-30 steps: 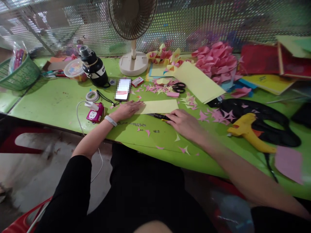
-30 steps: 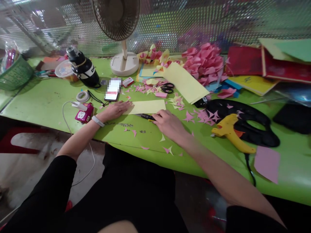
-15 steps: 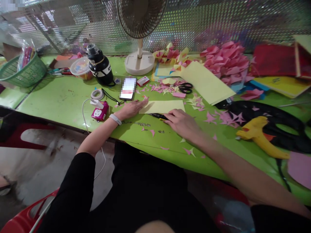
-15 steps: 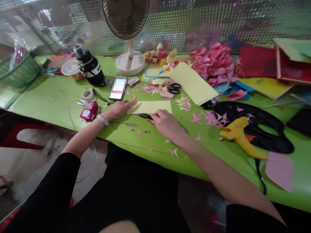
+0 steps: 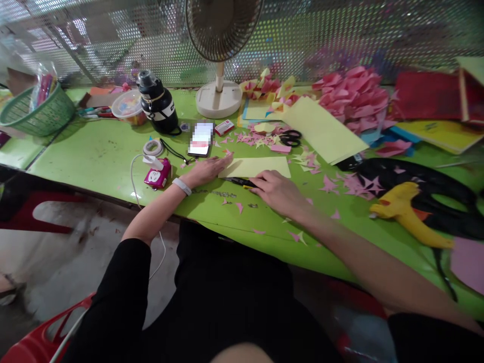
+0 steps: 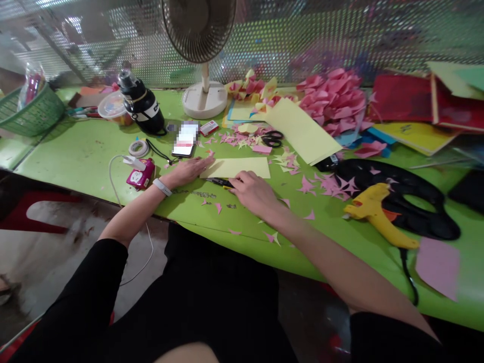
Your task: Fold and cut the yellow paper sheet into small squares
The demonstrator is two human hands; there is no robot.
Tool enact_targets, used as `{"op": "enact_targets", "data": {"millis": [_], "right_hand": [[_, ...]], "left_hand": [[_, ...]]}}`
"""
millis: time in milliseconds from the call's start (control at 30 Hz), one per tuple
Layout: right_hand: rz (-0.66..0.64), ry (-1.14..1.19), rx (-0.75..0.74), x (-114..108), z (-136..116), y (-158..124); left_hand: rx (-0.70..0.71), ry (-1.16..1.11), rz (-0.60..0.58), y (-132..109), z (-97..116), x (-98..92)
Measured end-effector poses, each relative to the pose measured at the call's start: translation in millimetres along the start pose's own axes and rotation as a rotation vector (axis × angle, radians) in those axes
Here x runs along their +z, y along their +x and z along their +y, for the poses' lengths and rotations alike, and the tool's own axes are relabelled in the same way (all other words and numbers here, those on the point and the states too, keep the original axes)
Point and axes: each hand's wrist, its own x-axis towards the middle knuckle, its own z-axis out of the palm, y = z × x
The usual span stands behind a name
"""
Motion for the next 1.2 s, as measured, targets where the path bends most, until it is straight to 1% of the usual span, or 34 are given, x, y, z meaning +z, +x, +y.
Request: {"op": "enact_targets", "data": {"millis": [133, 200, 267, 333, 400, 467, 533, 600, 633, 700, 767, 800, 867, 967, 1067, 1133, 1200], "right_hand": [[-0.011, 0.02, -0.027, 0, -8, 1], [-0.029, 0.043, -0.043, -5, -11, -7], [-0.015, 0.055, -0.018, -14, -9, -22], [0.073, 0.029, 0.081, -25, 2, -40], [0.219, -0.037, 0.232, -34, 21, -60], [0.333, -0.108, 0.382, -38, 42, -78], [0.371, -0.175, 0.497, -38, 60, -90], [0.363, -0.247, 0.558, -36, 69, -96], [0.356, -0.285, 0.564, -35, 70, -95], [0.354, -0.342, 0.529, -35, 67, -87], [0.342, -0.334, 0.455, -36, 62, -69], [0.316, -0.3, 0.415, -37, 60, -57], [0.207, -0.205, 0.358, -39, 56, -32], [0.072, -0.133, 0.372, -40, 52, -1], [0.01, -0.044, 0.452, -40, 48, 12], [0.001, 0.027, 0.501, -42, 45, 11], [0.025, 0.085, 0.536, -45, 44, 6]], "left_hand": [[-0.008, -0.003, -0.009, -1, 1, -1.4], [-0.014, -0.006, -0.012, -2, 3, -3.3], [-0.026, -0.001, 0.006, -3, 6, -5.4], [-0.022, 0.006, 0.029, -5, 8, -7.5], [0.012, 0.016, 0.034, -5, 10, -9.8], [0.06, 0.025, 0.036, -5, 10, -12.2], [0.106, 0.027, 0.04, -4, 9, -14.5], [0.157, 0.022, 0.043, -2, 7, -16.1], [0.185, 0.021, 0.041, -1, 7, -16.5], [0.235, 0.024, 0.033, 1, 6, -16.9], [0.271, 0.032, 0.022, 6, 4, -17.4], [0.284, 0.038, 0.014, 9, 3, -18.0], [0.305, 0.054, -0.003, 16, -1, -20.6], [0.302, 0.092, -0.003, 26, -5, -26.7], [0.219, 0.124, 0.09, 30, -2, -31.3], [0.156, 0.095, 0.205, 28, 8, -31.5], [0.082, 0.003, 0.345, 22, 24, -30.0]]}}
